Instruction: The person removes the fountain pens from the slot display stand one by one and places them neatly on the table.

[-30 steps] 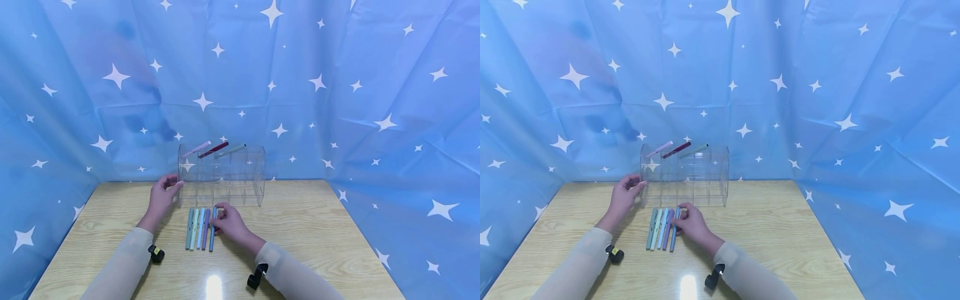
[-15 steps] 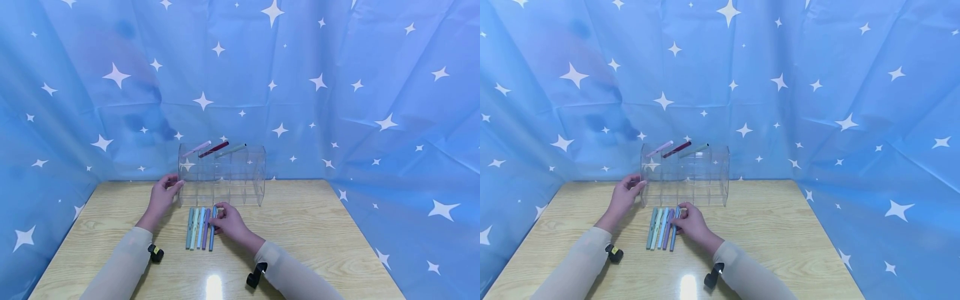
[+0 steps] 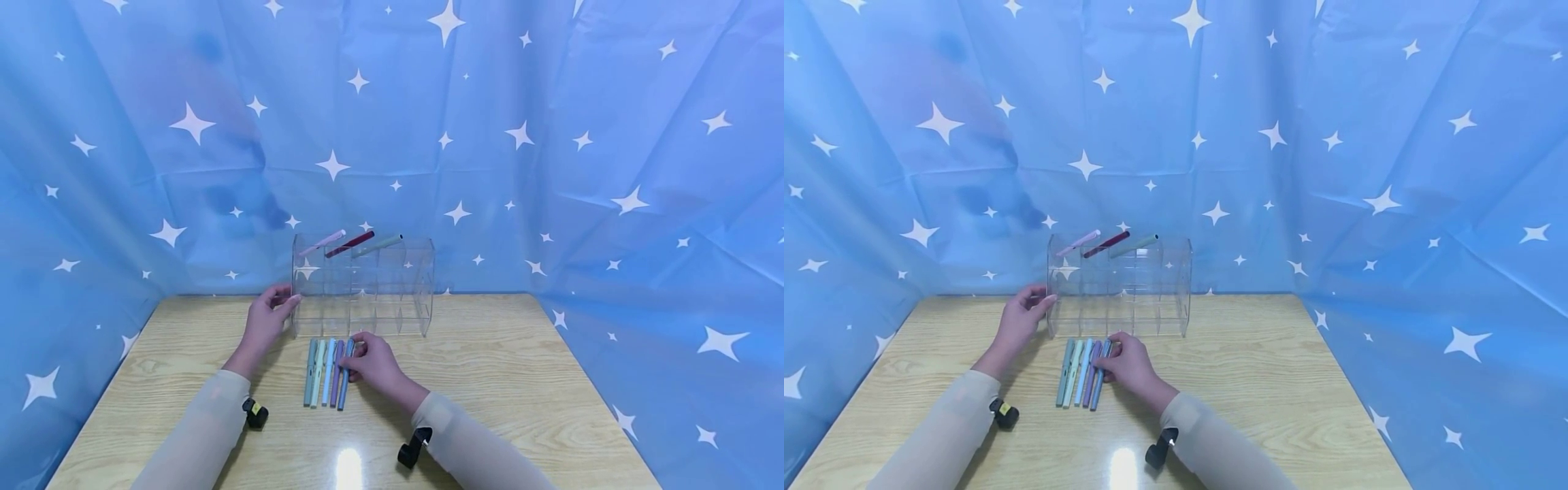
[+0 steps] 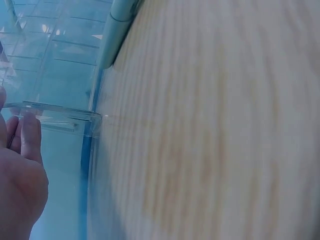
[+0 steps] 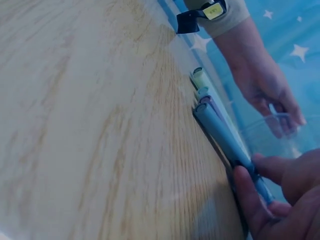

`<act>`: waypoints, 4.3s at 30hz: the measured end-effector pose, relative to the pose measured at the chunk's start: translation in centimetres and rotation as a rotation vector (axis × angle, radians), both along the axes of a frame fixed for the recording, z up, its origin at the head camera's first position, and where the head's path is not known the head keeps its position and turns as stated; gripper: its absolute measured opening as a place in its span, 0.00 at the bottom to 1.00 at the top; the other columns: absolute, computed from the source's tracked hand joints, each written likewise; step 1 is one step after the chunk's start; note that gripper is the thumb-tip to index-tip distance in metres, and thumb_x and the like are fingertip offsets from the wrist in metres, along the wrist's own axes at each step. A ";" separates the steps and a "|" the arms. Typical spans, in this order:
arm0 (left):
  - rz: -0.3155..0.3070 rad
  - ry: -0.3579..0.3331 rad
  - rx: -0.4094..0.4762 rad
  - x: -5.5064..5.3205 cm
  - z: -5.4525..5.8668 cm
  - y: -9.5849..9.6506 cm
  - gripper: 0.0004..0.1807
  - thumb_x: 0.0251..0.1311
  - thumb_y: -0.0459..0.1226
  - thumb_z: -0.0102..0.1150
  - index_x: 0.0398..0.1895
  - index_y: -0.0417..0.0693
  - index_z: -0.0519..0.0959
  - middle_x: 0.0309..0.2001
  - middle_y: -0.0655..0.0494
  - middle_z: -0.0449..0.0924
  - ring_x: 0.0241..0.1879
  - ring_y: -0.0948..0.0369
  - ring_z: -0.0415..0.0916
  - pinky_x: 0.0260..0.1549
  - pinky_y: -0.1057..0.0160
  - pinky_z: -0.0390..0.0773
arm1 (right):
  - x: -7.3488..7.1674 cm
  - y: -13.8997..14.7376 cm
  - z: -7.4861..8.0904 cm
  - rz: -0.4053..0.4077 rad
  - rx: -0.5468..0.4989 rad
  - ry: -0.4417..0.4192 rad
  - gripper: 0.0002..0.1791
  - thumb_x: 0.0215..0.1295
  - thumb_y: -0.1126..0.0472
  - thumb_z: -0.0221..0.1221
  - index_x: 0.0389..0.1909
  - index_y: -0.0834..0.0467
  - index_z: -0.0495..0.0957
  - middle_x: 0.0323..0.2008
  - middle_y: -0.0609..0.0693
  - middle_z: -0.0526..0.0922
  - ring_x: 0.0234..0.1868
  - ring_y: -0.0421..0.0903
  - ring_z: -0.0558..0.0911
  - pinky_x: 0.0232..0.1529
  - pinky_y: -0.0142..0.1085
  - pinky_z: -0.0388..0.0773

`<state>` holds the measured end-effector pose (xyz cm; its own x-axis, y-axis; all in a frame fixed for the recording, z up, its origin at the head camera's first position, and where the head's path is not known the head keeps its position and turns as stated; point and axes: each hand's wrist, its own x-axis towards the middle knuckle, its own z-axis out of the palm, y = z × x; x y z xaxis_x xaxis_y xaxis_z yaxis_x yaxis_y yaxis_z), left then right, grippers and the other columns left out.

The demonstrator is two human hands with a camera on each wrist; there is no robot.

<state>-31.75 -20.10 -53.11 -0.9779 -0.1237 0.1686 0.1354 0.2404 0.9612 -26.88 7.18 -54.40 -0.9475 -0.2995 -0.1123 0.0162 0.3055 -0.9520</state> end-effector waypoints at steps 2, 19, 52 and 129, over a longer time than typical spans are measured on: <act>0.000 -0.003 -0.002 0.0 0.0 0.0 0.28 0.80 0.49 0.67 0.70 0.38 0.79 0.66 0.41 0.82 0.66 0.47 0.77 0.47 0.72 0.81 | -0.1 -0.1 0.0 -0.004 0.011 -0.005 0.34 0.68 0.70 0.76 0.72 0.69 0.74 0.36 0.56 0.81 0.25 0.46 0.86 0.30 0.40 0.91; -0.005 -0.011 0.005 -0.1 -0.3 -0.2 0.29 0.79 0.48 0.68 0.71 0.39 0.79 0.67 0.41 0.82 0.66 0.47 0.77 0.49 0.72 0.82 | -0.2 -0.4 0.2 0.008 0.051 0.002 0.34 0.67 0.71 0.76 0.71 0.72 0.75 0.34 0.55 0.82 0.24 0.46 0.87 0.29 0.41 0.91; -0.015 -0.033 0.049 0.1 0.0 -0.1 0.30 0.78 0.48 0.69 0.72 0.38 0.77 0.68 0.40 0.80 0.67 0.47 0.77 0.51 0.71 0.83 | -0.6 1.7 3.4 -0.170 -0.024 0.191 0.25 0.72 0.60 0.75 0.62 0.66 0.80 0.44 0.55 0.82 0.39 0.50 0.86 0.41 0.48 0.90; -0.040 -0.023 0.088 0.0 -0.3 -0.1 0.27 0.78 0.46 0.70 0.70 0.41 0.79 0.64 0.40 0.81 0.65 0.48 0.78 0.53 0.69 0.85 | -12.3 1.3 11.8 -0.491 -0.379 0.453 0.08 0.77 0.62 0.71 0.51 0.61 0.87 0.47 0.53 0.90 0.30 0.43 0.88 0.39 0.43 0.92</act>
